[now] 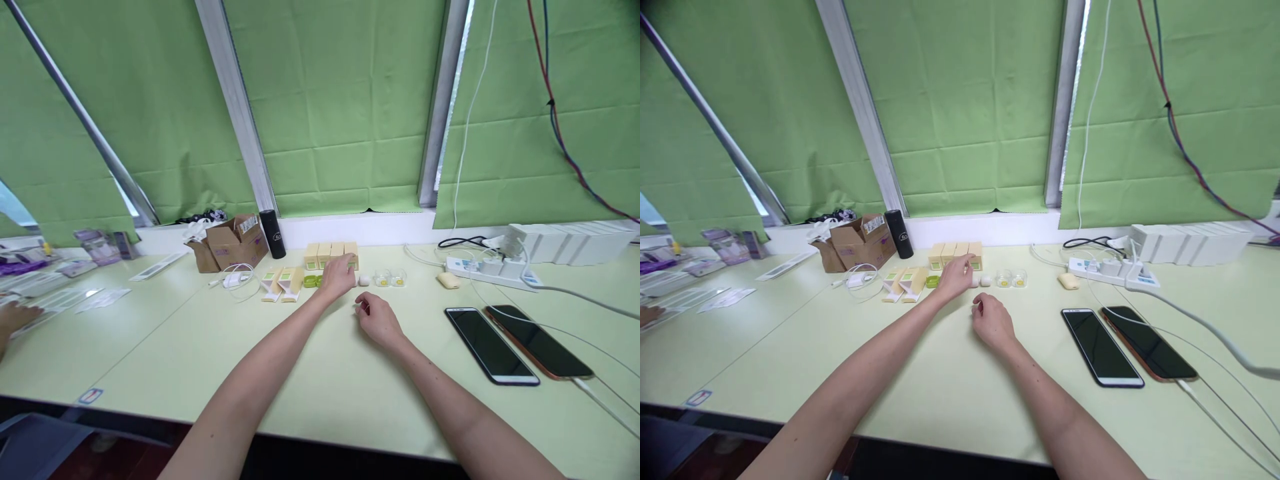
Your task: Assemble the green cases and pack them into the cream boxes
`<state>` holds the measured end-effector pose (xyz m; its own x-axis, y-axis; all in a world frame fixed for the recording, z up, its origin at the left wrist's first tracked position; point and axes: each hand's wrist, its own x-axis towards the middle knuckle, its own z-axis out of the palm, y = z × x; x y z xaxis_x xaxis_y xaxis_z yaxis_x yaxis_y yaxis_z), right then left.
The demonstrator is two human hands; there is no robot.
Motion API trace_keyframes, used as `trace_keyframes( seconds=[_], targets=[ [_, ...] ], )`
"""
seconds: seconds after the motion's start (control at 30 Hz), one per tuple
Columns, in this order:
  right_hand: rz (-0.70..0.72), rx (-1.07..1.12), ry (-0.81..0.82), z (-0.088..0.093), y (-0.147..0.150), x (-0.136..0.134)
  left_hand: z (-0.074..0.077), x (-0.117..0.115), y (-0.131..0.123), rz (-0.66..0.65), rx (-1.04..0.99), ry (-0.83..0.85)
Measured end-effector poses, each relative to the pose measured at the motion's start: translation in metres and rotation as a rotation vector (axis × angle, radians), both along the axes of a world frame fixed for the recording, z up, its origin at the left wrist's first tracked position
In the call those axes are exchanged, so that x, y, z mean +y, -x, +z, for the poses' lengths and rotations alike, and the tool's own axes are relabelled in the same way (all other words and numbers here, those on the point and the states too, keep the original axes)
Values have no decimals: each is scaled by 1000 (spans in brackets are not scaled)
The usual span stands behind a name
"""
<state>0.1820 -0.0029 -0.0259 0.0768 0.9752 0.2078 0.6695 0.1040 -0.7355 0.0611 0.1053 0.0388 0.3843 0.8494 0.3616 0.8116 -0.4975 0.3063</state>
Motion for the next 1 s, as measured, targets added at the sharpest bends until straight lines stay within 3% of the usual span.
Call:
trace_keyframes(
  seconds=[0.27, 0.4, 1.0],
  targets=[
    [14, -94, 34, 3, 4, -6, -11, -23, 77, 196, 112, -35],
    [30, -142, 36, 5, 4, -9, -18, -29, 98, 240, 228, -54],
    [67, -207, 31, 6, 3, -10, -32, -33, 92, 158, 409, -37]
  ],
)
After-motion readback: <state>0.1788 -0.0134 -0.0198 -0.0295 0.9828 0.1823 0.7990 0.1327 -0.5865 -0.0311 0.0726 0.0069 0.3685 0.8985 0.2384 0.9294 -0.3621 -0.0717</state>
